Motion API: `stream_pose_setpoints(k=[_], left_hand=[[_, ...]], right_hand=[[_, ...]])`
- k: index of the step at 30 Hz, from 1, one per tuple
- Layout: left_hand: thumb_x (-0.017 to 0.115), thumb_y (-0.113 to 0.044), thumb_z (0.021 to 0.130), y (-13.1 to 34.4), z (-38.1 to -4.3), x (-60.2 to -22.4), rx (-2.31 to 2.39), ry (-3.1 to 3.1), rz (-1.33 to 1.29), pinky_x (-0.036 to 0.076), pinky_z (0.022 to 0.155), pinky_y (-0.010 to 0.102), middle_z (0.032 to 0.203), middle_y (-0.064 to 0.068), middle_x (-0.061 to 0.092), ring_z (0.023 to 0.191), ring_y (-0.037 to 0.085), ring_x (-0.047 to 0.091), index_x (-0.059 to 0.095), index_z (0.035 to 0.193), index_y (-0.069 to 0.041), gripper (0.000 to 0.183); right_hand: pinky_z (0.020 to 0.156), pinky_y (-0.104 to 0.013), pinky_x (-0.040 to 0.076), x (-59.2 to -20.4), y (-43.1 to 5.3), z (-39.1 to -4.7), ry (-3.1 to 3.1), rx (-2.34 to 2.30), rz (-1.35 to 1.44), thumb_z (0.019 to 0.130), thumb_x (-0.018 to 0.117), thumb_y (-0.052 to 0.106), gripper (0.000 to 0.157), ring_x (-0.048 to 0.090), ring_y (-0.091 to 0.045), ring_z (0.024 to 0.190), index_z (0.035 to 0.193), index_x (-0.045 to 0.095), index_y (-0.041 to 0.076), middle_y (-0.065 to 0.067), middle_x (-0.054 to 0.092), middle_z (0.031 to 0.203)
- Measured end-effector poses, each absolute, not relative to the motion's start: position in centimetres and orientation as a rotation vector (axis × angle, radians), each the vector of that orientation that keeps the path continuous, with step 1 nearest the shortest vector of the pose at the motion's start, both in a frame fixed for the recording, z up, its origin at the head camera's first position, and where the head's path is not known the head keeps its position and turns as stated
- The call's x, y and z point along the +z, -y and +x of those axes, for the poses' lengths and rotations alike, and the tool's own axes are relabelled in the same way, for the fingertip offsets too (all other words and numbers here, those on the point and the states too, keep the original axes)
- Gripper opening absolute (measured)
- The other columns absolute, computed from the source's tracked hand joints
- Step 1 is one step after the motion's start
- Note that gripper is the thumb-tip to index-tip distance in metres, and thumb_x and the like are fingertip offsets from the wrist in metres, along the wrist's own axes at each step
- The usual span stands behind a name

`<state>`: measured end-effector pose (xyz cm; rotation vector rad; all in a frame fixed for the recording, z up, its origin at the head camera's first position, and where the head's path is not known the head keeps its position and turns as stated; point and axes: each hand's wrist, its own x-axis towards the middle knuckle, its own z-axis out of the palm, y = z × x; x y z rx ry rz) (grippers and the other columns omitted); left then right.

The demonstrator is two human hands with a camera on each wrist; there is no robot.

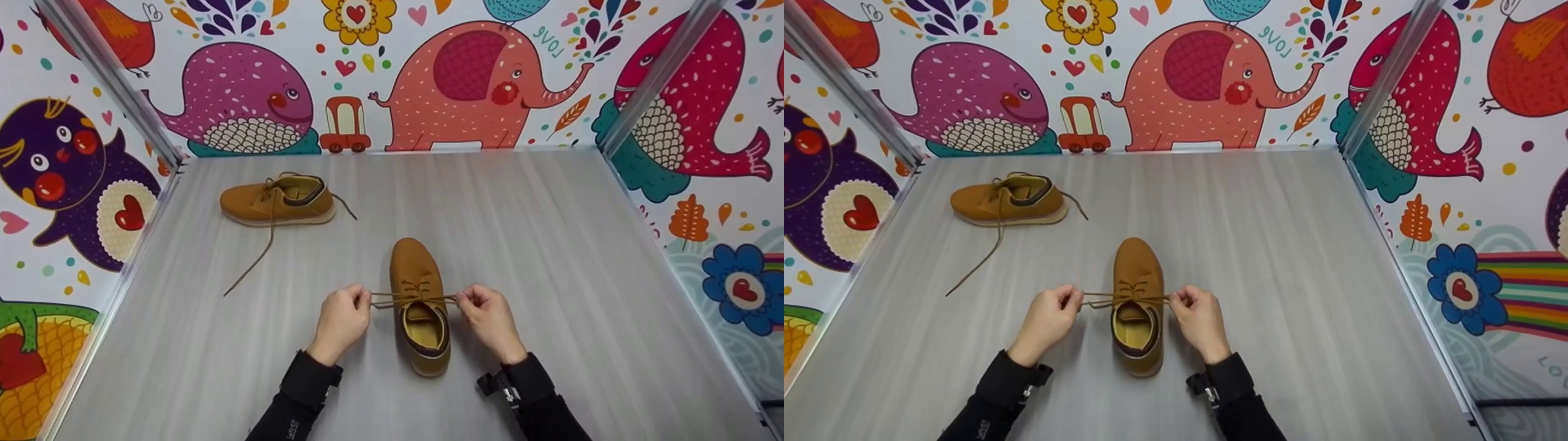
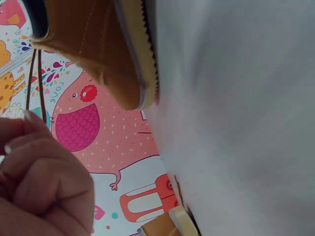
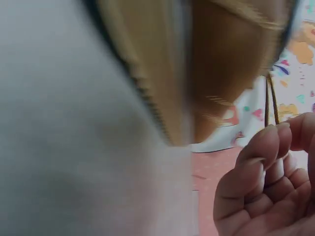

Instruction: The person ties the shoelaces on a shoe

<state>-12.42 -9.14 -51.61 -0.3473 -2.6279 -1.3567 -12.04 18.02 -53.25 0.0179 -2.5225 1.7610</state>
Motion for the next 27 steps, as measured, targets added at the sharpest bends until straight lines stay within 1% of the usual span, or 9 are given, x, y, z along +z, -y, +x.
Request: stream_pose_setpoints(k=[5,10,13,16,18,21,23,25,27], left_hand=[[0.058,-0.005,0.097,9.0,-12.0,-52.6,-1.384,2.662,-0.280,0.034,0.048,0.024,0.057,-0.009,0.044,0.049,0.006,0.040,0.052,0.065,-0.013,0.034],[0.058,-0.010,0.099,9.2,-12.6,-52.4,-1.420,2.675,-0.337,0.033,0.051,0.025,0.058,-0.009,0.043,0.051,0.007,0.039,0.053,0.064,-0.013,0.035],[0.059,-0.018,0.100,9.5,-13.0,-52.0,-1.433,2.696,-0.391,0.035,0.052,0.025,0.058,-0.010,0.044,0.050,0.006,0.040,0.053,0.063,-0.015,0.038],[0.059,-0.027,0.101,9.6,-13.4,-51.6,-1.466,2.701,-0.404,0.036,0.051,0.025,0.056,-0.010,0.045,0.049,0.006,0.041,0.054,0.064,-0.016,0.040],[0.058,-0.030,0.102,9.6,-13.7,-51.3,-1.492,2.707,-0.397,0.036,0.050,0.025,0.056,-0.010,0.046,0.048,0.007,0.041,0.056,0.065,-0.015,0.040],[0.058,-0.030,0.102,9.4,-14.1,-51.0,-1.496,2.710,-0.392,0.036,0.050,0.026,0.056,-0.009,0.047,0.048,0.008,0.041,0.058,0.065,-0.014,0.040],[0.059,-0.029,0.102,9.4,-14.3,-50.7,-1.475,2.708,-0.402,0.036,0.050,0.026,0.056,-0.009,0.047,0.049,0.009,0.041,0.057,0.065,-0.014,0.040],[0.060,-0.026,0.100,9.5,-14.5,-50.6,-1.459,2.701,-0.404,0.035,0.050,0.026,0.057,-0.009,0.045,0.050,0.008,0.041,0.056,0.064,-0.015,0.038],[0.062,-0.023,0.099,9.6,-14.5,-50.5,-1.444,2.697,-0.402,0.034,0.051,0.025,0.056,-0.010,0.045,0.050,0.008,0.040,0.055,0.063,-0.016,0.037]], right_hand=[[0.048,-0.023,0.038,-53.6,-18.1,-11.8,2.584,1.698,-0.017,0.093,0.066,0.005,0.023,0.047,-0.011,0.051,0.071,0.060,0.008,0.001,0.052,0.059],[0.048,-0.024,0.042,-52.8,-18.6,-12.0,2.615,1.795,0.008,0.096,0.065,0.011,0.022,0.053,-0.021,0.051,0.077,0.063,0.000,-0.010,0.057,0.060],[0.048,-0.026,0.045,-52.5,-18.9,-12.3,2.659,1.857,0.040,0.097,0.066,0.018,0.027,0.056,-0.026,0.053,0.081,0.064,-0.004,-0.013,0.059,0.062],[0.048,-0.027,0.046,-52.3,-18.8,-12.7,2.678,1.862,0.073,0.097,0.066,0.024,0.032,0.057,-0.028,0.054,0.084,0.065,-0.005,-0.013,0.059,0.062],[0.049,-0.030,0.048,-51.9,-18.8,-13.1,2.680,1.856,0.088,0.098,0.065,0.025,0.031,0.058,-0.031,0.055,0.085,0.066,-0.004,-0.014,0.059,0.063],[0.050,-0.031,0.048,-51.2,-18.9,-13.5,2.689,1.830,0.099,0.098,0.064,0.024,0.028,0.057,-0.029,0.055,0.087,0.067,-0.002,-0.011,0.059,0.063],[0.049,-0.029,0.047,-50.8,-19.0,-13.6,2.688,1.819,0.106,0.099,0.064,0.021,0.026,0.055,-0.024,0.053,0.088,0.068,-0.002,-0.008,0.058,0.062],[0.048,-0.025,0.043,-50.5,-19.1,-13.7,2.676,1.808,0.101,0.098,0.064,0.018,0.022,0.052,-0.018,0.052,0.088,0.069,-0.001,-0.005,0.056,0.060],[0.047,-0.024,0.042,-50.5,-19.2,-13.7,2.656,1.805,0.086,0.097,0.066,0.015,0.018,0.051,-0.015,0.050,0.088,0.071,0.000,-0.003,0.055,0.059]])
